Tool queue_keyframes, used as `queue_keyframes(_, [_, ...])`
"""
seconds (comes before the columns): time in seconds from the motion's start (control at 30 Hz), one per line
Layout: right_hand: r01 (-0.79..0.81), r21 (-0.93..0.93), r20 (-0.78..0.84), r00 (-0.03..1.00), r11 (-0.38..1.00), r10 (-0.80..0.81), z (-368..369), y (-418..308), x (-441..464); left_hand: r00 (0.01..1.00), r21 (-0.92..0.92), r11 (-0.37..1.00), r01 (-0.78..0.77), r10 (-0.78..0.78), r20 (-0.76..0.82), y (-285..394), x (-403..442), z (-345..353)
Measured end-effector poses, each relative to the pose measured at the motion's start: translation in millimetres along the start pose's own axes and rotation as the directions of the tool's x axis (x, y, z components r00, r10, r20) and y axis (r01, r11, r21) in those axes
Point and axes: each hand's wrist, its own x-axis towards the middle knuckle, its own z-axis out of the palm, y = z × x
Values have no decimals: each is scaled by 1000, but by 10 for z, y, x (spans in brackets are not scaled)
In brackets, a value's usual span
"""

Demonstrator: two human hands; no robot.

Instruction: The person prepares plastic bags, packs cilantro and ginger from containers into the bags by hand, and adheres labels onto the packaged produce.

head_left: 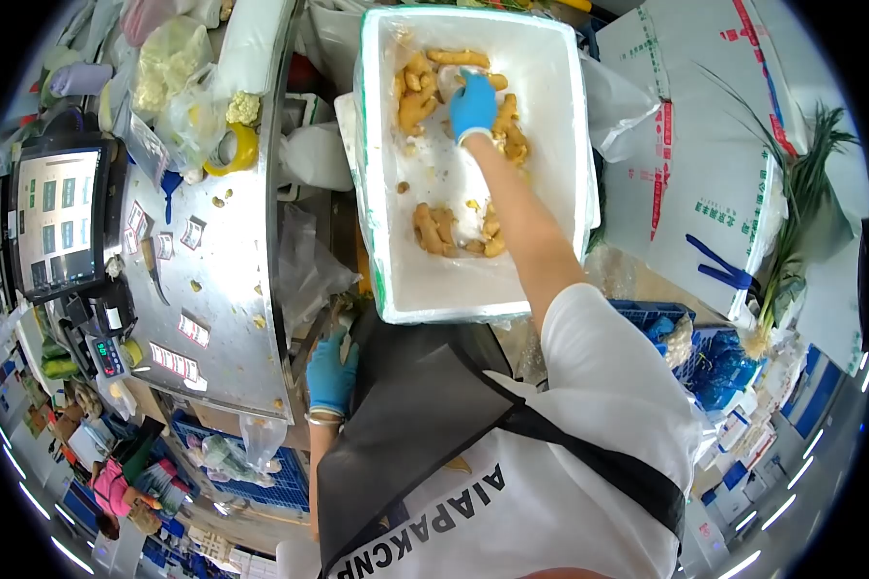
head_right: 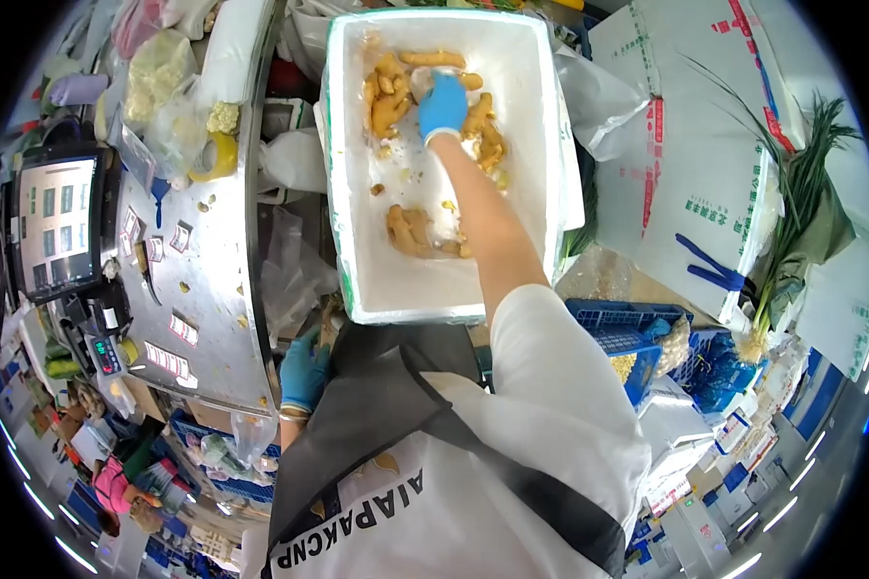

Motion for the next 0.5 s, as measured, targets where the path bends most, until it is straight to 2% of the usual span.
queue_keyframes(0.03, [106,-39,26,994,994,-105,120,116,267,1000,17,1000,21,-22,20,-13,-35,-15])
queue_keyframes(0.07, [210,-76,58,977,975,-206,230,210,465,1000,12,1000,-19,19,-17,-82,-62,29])
queue_keyframes(0.13, [277,-163,260,938,947,-230,224,148,705,999,-4,999,37,-38,-18,-158,-114,92])
queue_keyframes(0.17, [316,-203,361,904,927,-229,193,110,798,998,-14,998,66,-66,-13,-171,-138,108])
queue_keyframes(0.2, [330,-225,374,898,917,-232,213,136,845,994,-32,994,103,-102,30,-154,-151,85])
queue_keyframes(0.3, [263,-259,724,690,929,6,45,158,1055,999,-35,998,42,-43,-12,-117,-166,40])
queue_keyframes(0.33, [431,-292,786,617,853,-43,34,260,1042,999,-32,999,36,-36,-13,-134,-170,43])
queue_keyframes(0.43, [165,-191,772,634,968,44,-323,178,748,1000,-32,999,9,-9,-5,-200,-187,73])
queue_keyframes(0.47, [179,-255,751,655,950,78,-329,222,613,1000,-35,999,28,-28,6,-185,-176,77])
queue_keyframes(0.5, [252,-223,699,715,942,-26,-348,250,354,999,-36,998,50,-50,16,-163,-162,62])
